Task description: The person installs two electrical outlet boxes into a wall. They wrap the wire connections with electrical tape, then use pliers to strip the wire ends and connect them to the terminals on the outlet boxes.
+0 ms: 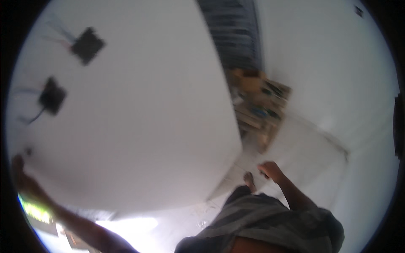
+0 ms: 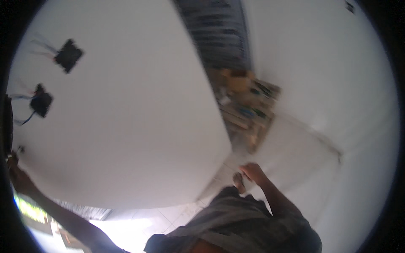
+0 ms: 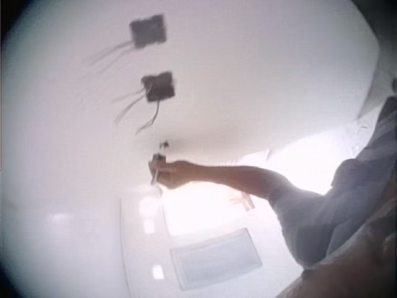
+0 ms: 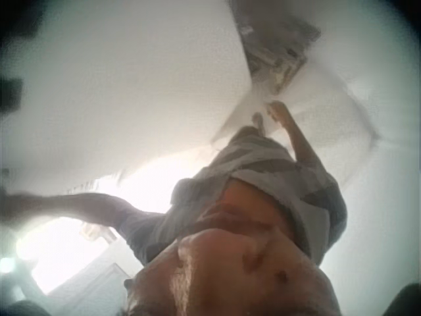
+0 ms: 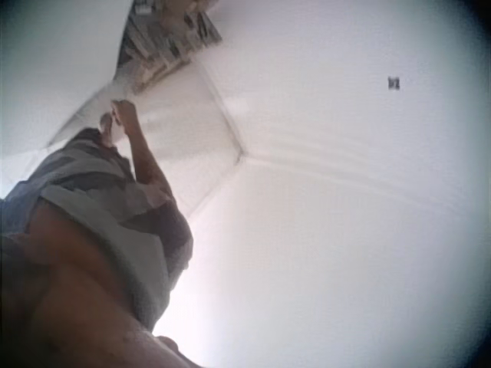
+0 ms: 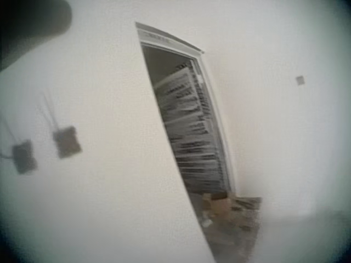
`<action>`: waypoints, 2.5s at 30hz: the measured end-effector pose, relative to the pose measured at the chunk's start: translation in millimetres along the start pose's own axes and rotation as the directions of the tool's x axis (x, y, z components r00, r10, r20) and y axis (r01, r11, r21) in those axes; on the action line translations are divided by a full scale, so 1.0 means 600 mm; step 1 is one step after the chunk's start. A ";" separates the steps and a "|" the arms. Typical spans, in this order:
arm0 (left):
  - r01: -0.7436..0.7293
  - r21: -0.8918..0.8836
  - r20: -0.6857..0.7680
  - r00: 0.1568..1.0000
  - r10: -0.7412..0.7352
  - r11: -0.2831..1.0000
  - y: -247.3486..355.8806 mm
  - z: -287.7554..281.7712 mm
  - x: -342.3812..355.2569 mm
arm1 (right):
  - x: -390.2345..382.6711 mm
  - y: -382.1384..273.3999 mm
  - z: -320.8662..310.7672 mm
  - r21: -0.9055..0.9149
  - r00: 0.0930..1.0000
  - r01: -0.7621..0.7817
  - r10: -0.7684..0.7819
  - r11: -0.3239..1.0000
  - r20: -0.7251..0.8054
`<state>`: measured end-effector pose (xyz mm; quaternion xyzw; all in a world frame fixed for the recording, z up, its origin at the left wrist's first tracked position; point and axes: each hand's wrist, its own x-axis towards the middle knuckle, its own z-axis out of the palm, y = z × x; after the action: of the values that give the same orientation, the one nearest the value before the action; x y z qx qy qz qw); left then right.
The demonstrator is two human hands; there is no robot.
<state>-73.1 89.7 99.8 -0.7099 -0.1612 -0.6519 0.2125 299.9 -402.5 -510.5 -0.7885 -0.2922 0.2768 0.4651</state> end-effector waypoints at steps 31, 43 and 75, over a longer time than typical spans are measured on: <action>0.845 -0.308 0.941 0.204 0.268 0.438 0.697 0.463 -0.614 | 0.234 0.092 -0.235 0.502 0.807 -0.426 0.567 0.753 -0.165; 0.582 0.131 0.890 -0.426 0.164 0.802 0.662 0.387 -0.899 | 0.458 0.213 -0.393 -0.134 0.899 -0.297 0.229 0.945 -0.372; 0.451 0.587 0.696 -0.705 -0.135 0.672 0.883 0.200 -0.900 | 0.598 0.367 -0.431 -0.296 0.939 -0.345 0.327 0.891 -0.108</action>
<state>244.6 -277.4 -492.7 -0.7654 -0.4553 0.2512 -0.3792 770.9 -380.0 -659.7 -0.8976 -0.1783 0.2817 0.2884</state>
